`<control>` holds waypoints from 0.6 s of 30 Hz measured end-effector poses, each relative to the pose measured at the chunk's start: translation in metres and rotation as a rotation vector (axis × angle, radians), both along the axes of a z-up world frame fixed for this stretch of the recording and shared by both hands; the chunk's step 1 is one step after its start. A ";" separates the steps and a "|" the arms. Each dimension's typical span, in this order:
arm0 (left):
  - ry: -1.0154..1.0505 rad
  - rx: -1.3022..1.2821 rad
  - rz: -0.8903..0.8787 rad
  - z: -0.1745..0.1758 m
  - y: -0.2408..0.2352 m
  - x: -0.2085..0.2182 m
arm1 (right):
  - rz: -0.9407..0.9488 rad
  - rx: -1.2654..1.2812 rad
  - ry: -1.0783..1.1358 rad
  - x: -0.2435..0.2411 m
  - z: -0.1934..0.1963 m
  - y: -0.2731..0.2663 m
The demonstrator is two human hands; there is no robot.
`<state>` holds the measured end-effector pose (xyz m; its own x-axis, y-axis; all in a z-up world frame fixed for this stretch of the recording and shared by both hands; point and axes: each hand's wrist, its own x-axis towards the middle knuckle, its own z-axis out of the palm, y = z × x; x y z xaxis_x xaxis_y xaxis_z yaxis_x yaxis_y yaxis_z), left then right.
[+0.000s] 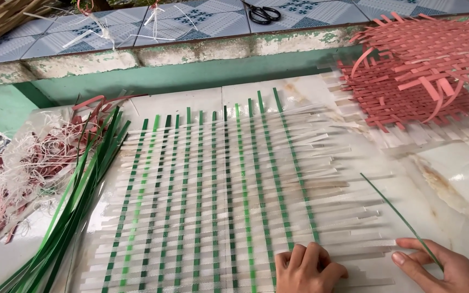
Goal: Weaving green and white plastic strips together to create a flat basket base
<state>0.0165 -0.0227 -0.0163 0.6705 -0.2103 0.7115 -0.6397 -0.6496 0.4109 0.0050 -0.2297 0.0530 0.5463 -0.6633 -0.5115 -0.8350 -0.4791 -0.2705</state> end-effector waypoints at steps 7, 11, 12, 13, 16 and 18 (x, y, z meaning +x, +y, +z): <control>0.120 0.004 0.073 -0.014 -0.008 -0.003 | 0.007 0.288 0.082 -0.014 -0.043 -0.023; 0.088 0.087 -0.052 -0.020 -0.006 -0.002 | -0.001 0.148 0.054 -0.018 -0.002 0.019; 0.100 0.095 -0.074 -0.023 -0.007 -0.001 | -0.046 0.135 0.074 -0.016 0.012 0.033; 0.099 0.093 -0.076 -0.027 -0.009 0.000 | -0.049 0.133 0.074 -0.017 0.003 0.030; 0.208 0.146 -0.098 -0.032 -0.010 0.001 | -0.030 0.221 0.075 -0.017 -0.016 0.028; 0.265 0.159 -0.143 -0.028 -0.008 0.001 | -0.045 0.271 0.152 -0.017 -0.019 0.033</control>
